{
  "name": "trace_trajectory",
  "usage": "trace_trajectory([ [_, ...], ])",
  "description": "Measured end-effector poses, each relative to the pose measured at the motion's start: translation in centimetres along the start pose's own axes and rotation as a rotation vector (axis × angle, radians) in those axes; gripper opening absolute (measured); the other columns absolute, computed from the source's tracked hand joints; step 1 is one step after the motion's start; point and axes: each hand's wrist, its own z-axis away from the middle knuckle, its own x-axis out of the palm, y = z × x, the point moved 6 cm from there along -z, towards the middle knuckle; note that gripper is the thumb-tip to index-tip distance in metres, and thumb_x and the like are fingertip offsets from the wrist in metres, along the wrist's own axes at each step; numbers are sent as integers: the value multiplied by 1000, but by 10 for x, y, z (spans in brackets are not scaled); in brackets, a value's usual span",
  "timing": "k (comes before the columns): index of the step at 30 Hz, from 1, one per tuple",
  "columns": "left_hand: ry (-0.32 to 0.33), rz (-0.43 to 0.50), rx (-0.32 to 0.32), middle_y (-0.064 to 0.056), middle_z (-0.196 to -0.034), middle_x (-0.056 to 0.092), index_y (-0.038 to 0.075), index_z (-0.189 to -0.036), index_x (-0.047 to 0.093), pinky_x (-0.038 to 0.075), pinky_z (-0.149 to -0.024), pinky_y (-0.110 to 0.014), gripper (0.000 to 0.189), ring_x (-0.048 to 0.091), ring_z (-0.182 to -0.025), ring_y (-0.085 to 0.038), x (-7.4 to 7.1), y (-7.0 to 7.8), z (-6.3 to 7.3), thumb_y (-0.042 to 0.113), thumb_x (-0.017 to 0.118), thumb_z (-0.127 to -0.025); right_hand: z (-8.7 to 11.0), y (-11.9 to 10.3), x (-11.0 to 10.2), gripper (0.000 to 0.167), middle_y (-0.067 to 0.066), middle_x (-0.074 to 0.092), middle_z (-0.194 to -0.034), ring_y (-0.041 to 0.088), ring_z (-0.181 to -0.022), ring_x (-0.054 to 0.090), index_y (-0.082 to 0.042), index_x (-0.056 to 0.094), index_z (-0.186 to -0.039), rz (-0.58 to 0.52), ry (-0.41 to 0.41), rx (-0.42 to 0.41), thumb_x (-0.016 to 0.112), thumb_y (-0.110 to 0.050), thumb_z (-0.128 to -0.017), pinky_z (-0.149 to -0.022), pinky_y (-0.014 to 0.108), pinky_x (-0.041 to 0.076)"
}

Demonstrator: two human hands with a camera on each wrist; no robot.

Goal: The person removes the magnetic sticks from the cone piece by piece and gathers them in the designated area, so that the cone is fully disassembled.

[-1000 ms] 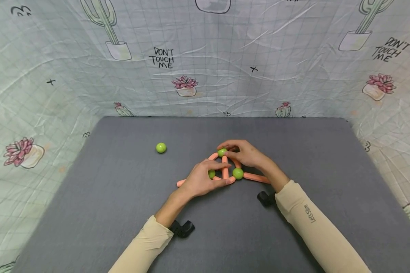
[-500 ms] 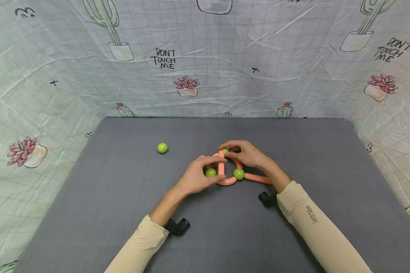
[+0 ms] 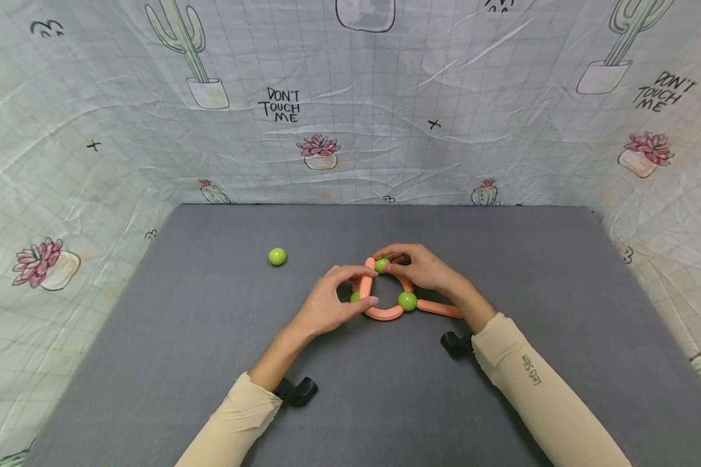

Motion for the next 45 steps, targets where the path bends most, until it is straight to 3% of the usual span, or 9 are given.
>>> trace_trajectory([
  [5,17,42,-11,5,-134,69,24,-136,69,54,-100,-43,45,62,-114,-17,-8,-4,5,27,81,-93,0,2,2,33,10,70,-134,28,-118,67,-21,69,-137,4,4,7,64,-19,-105,-101,47,54],
  [13,54,100,-30,-6,-137,69,21,-140,67,56,-85,-27,44,66,-106,-17,-24,-12,13,13,74,-96,1,3,4,33,12,69,-135,29,-117,66,-17,68,-138,-2,0,-5,63,-16,-105,-98,46,54],
  [21,45,117,-86,-4,-137,71,22,-133,73,45,-65,-24,36,53,-70,-17,-34,-19,17,5,65,-102,3,2,3,34,14,68,-137,31,-120,65,-14,68,-139,-17,-7,-8,63,-15,-105,-100,47,53],
  [25,57,110,-107,-7,-137,71,21,-133,72,47,-66,-21,38,59,-72,-21,-39,-22,17,3,66,-101,3,3,2,34,14,68,-137,30,-120,65,-14,68,-139,-8,-8,-7,63,-15,-105,-100,46,53],
  [30,81,97,-156,-15,-128,73,14,-137,65,55,-77,-19,40,74,-97,-28,-49,-27,18,2,69,-99,3,1,1,33,11,70,-135,28,-119,66,-16,69,-138,9,2,-11,63,-16,-105,-100,45,53],
  [33,93,78,-200,-15,-125,75,11,-135,65,56,-80,-19,39,76,-101,-28,-55,-31,21,5,71,-98,2,1,2,33,10,71,-134,26,-117,66,-17,69,-138,12,4,-6,64,-17,-105,-99,43,53],
  [40,128,48,-204,-15,-116,78,9,-128,71,57,-77,-18,33,77,-96,-29,-66,-38,23,9,76,-96,3,-1,1,32,10,71,-133,27,-115,66,-17,70,-136,-6,12,-1,64,-17,-105,-98,42,52],
  [45,156,19,-204,-15,-108,79,9,-125,73,49,-63,-18,30,72,-80,-20,-75,-44,26,13,77,-95,2,-1,0,32,11,71,-133,28,-116,66,-16,70,-136,-14,14,-1,64,-17,-105,-98,42,52],
])
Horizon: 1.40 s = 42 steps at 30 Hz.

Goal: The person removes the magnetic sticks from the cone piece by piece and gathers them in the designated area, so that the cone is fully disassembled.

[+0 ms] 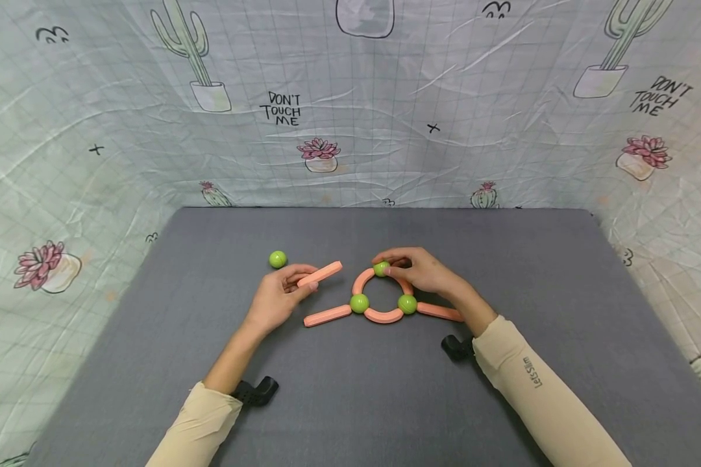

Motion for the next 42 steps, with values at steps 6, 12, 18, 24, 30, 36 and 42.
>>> trace_trajectory([
  [6,26,-65,7,-10,-102,74,16,-120,76,45,-59,-22,25,57,-70,-11,-12,-5,2,23,78,-96,0,0,0,32,12,72,-132,27,-114,66,-15,70,-136,0,4,-4,64,-16,-105,-96,40,52],
  [12,50,-135,69,-6,-116,70,19,-118,79,48,-73,-22,24,58,-96,-20,-20,-6,4,22,79,-94,0,1,1,32,10,72,-131,25,-112,66,-17,70,-136,5,-5,1,64,-17,-105,-93,37,52],
  [18,65,-149,44,-8,-108,61,19,-118,80,42,-75,-24,25,52,-93,-24,-25,-12,6,22,80,-93,0,2,2,32,7,71,-130,24,-112,66,-20,70,-136,-7,-8,22,64,-19,-105,-93,38,53],
  [24,65,-145,28,-10,-104,57,19,-122,79,43,-81,-26,27,51,-94,-23,-32,-19,8,23,77,-95,1,3,1,33,7,71,-131,24,-113,65,-20,69,-137,-3,-11,26,64,-20,-105,-94,39,53],
  [30,91,-173,26,-8,-102,58,18,-123,78,41,-80,-27,28,51,-91,-18,-44,-24,11,23,77,-96,0,4,3,33,7,70,-133,23,-114,66,-21,69,-138,6,-17,16,64,-20,-105,-94,38,53],
  [36,96,-205,27,-7,-103,65,18,-123,78,42,-79,-25,28,52,-90,-12,-55,-32,12,22,77,-96,0,5,3,32,6,71,-130,22,-112,66,-22,70,-136,5,-12,22,65,-20,-105,-93,37,53],
  [42,90,-235,-7,-8,-104,67,18,-123,78,42,-83,-27,28,53,-93,-12,-65,-41,12,25,77,-96,-1,6,2,32,6,71,-130,23,-112,65,-22,70,-137,13,-11,20,65,-19,-105,-94,37,52],
])
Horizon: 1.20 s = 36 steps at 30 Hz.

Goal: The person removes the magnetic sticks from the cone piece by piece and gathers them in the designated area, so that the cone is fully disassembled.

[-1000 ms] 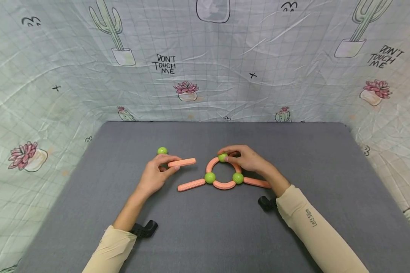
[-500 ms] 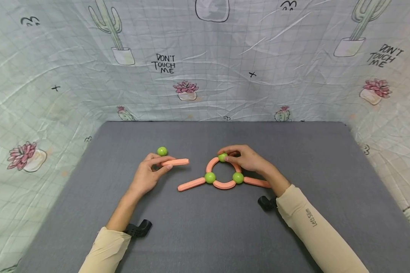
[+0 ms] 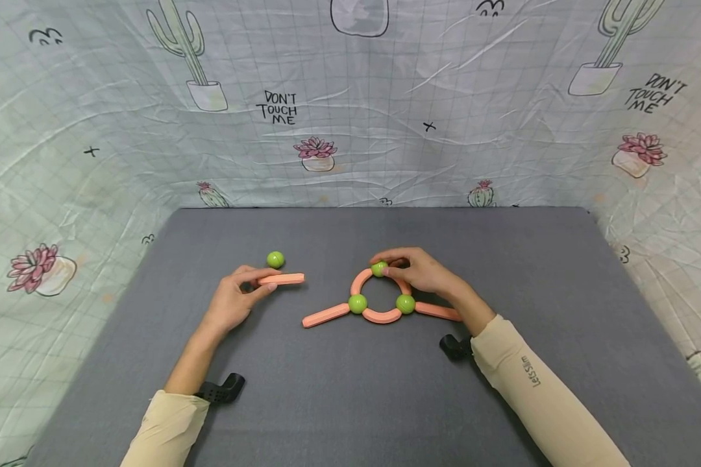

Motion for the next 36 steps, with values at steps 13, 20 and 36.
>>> trace_trajectory([
  [13,-40,-27,-41,-8,-107,68,20,-126,77,41,-84,-25,30,55,-95,-12,-10,-15,0,27,76,-97,1,-1,1,33,6,71,-132,23,-113,65,-21,70,-137,3,-3,-2,64,-19,-105,-94,37,52],
  [20,-92,-61,-63,-12,-117,70,18,-130,75,44,-89,-31,34,61,-107,-24,-12,-16,-2,29,74,-98,2,-1,0,32,6,71,-131,23,-113,65,-24,70,-136,-3,8,4,65,-20,-105,-94,37,52],
  [36,-130,-102,-36,-15,-111,66,14,-128,76,43,-88,-38,31,58,-103,-27,-13,-20,-9,14,75,-97,3,-4,-1,33,13,71,-131,27,-114,65,-15,69,-138,-5,1,-34,64,-17,-105,-93,36,51],
])
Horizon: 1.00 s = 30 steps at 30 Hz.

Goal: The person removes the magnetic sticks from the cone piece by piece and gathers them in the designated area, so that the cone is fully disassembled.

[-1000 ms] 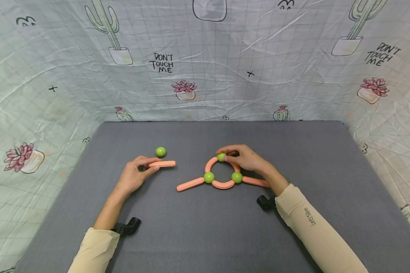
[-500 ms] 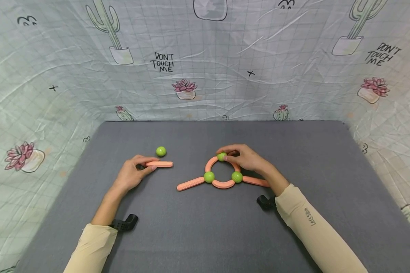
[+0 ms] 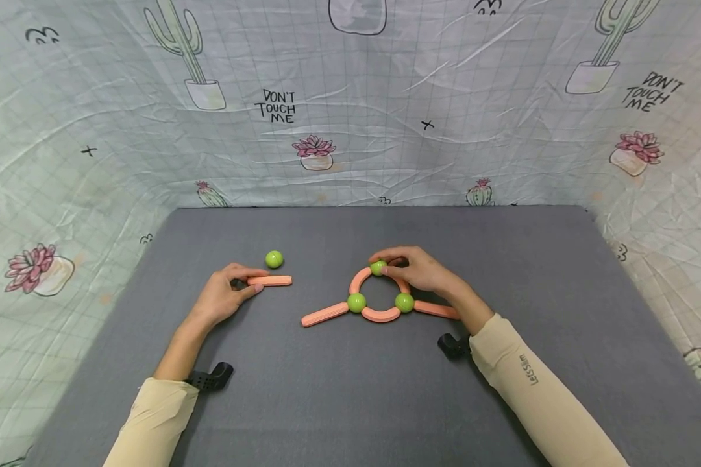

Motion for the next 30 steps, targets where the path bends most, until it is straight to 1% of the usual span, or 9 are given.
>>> trace_trajectory([
  [3,2,10,5,-15,-115,67,15,-129,75,43,-88,-38,33,59,-106,-28,0,0,1,13,75,-97,0,0,0,33,12,71,-132,27,-115,65,-17,69,-138,2,-1,11,64,-18,-105,-94,37,52],
  [7,3,20,-7,-16,-120,67,14,-131,74,44,-91,-39,34,60,-111,-30,-1,-3,2,11,74,-97,0,0,1,33,11,70,-134,27,-116,65,-19,69,-138,5,-1,18,64,-19,-105,-96,39,52],
  [9,3,23,-17,-15,-120,67,14,-131,73,44,-91,-38,34,59,-112,-29,-1,-4,2,10,74,-97,0,0,1,33,11,70,-135,27,-117,65,-18,69,-138,4,0,18,64,-18,-105,-95,39,51],
  [13,12,3,-13,-16,-121,67,14,-132,73,42,-83,-31,36,58,-107,-28,-1,-4,1,13,76,-96,0,1,1,34,12,70,-135,27,-116,65,-16,69,-138,3,3,11,64,-18,-105,-94,38,52],
  [16,13,-15,-8,-17,-122,67,14,-135,71,42,-82,-31,41,58,-106,-28,-1,-4,-1,17,78,-95,0,1,0,33,11,71,-134,27,-115,66,-17,69,-137,2,4,9,64,-18,-105,-94,36,52],
  [20,-7,-14,-13,-17,-128,66,13,-139,66,44,-91,-39,48,58,-113,-30,0,-5,0,20,80,-93,1,1,-1,33,9,71,-135,26,-115,65,-18,70,-137,-7,4,11,64,-17,-105,-93,35,52],
  [23,-5,-5,-13,-18,-131,65,11,-141,65,44,-93,-41,51,58,-117,-32,-1,-4,3,21,80,-93,1,3,-1,37,10,69,-138,26,-119,65,-18,66,-142,-9,7,23,65,-18,-105,-96,38,53],
  [27,29,5,-12,-20,-127,64,9,-141,64,42,-88,-37,52,60,-115,-34,-6,1,8,22,80,-94,2,2,-2,48,14,65,-140,31,-126,63,-18,56,-151,-6,15,45,65,-20,-105,-104,48,52],
  [30,56,-2,-12,-20,-126,62,9,-141,64,40,-87,-37,50,61,-112,-34,-8,8,11,21,79,-94,4,-1,-4,50,16,64,-139,34,-128,62,-15,53,-153,-2,23,55,64,-21,-105,-107,52,50],
])
